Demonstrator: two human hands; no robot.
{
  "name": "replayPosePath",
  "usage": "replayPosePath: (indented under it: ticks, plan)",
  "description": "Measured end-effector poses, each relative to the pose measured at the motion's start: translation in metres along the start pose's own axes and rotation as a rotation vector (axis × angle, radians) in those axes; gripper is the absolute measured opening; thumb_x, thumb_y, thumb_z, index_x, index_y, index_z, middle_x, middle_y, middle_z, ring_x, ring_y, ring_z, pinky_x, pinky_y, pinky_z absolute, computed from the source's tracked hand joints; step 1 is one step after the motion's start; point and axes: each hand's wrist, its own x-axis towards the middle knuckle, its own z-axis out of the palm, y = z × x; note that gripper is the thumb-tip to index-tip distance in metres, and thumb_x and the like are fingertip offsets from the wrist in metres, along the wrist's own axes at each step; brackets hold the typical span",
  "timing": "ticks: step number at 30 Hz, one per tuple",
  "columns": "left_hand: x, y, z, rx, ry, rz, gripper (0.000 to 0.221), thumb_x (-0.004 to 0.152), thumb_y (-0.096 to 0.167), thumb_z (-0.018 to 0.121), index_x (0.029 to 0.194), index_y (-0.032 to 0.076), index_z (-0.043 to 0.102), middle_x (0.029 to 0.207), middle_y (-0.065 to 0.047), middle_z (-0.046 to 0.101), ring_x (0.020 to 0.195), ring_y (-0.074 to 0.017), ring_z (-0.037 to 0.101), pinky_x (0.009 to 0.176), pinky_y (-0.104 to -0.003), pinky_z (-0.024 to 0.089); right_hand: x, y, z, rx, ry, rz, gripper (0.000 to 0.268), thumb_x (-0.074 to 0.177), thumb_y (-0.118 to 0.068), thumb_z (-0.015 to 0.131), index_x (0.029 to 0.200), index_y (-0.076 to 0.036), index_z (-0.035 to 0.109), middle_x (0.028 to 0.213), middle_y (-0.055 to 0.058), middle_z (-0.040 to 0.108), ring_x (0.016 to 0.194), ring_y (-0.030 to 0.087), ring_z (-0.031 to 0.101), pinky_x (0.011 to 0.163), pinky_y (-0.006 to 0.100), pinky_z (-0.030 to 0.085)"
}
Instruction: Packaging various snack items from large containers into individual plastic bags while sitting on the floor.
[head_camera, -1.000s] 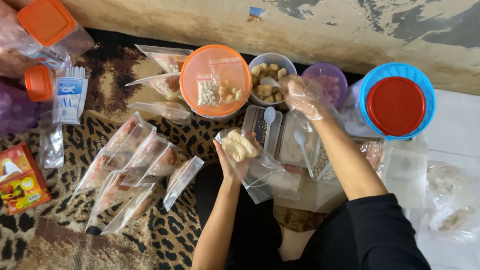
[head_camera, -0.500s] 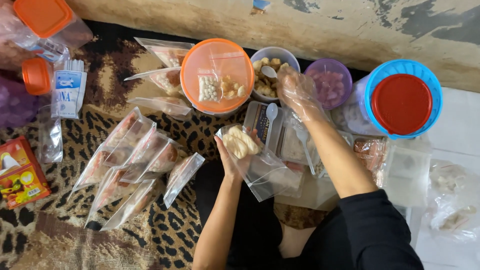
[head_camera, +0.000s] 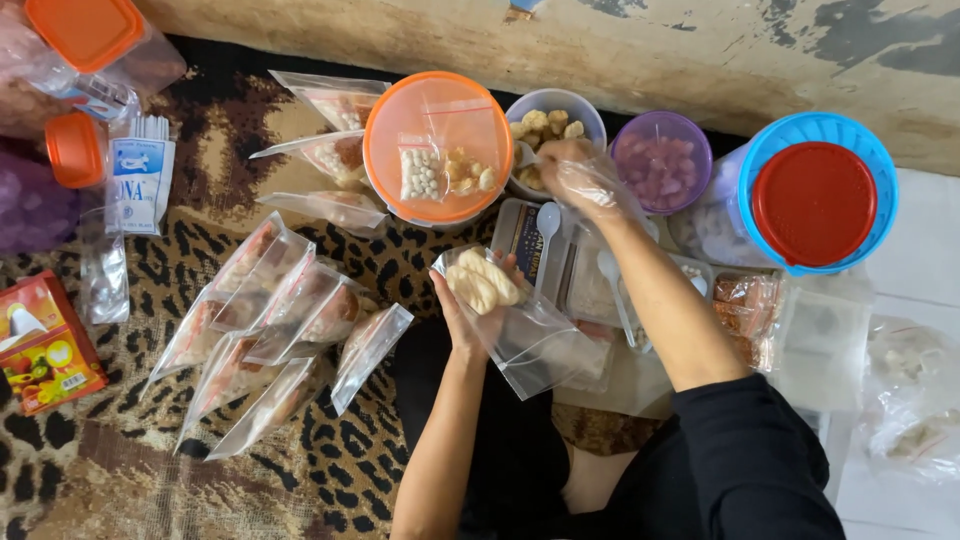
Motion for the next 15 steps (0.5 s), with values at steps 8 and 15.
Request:
replayPosePath:
  ticks: [8, 15]
  plan:
    - [0.001, 0.002, -0.005, -0.044, 0.002, -0.029, 0.09, 0.084, 0.084, 0.05, 0.136, 0.011, 0.057, 0.131, -0.02, 0.064, 0.117, -0.041, 0.065, 0.107, -0.063, 0.046, -0.055, -0.015, -0.038, 0.088, 0.034, 0.084, 0.024, 0.097, -0.036, 0.055, 0.107, -0.032, 0.077, 0.103, 0.002, 0.076, 0.107, 0.029, 0.07, 0.096, 0.041, 0.055]
    - [-0.003, 0.001, -0.013, -0.058, -0.013, -0.016, 0.083, 0.084, 0.081, 0.056, 0.132, 0.014, 0.06, 0.128, -0.016, 0.066, 0.114, -0.0382, 0.067, 0.106, -0.065, 0.046, -0.155, -0.028, -0.082, 0.141, 0.265, -0.196, 0.027, 0.099, -0.019, 0.058, 0.123, -0.018, 0.071, 0.118, 0.014, 0.074, 0.106, 0.034, 0.07, 0.088, 0.048, 0.057]
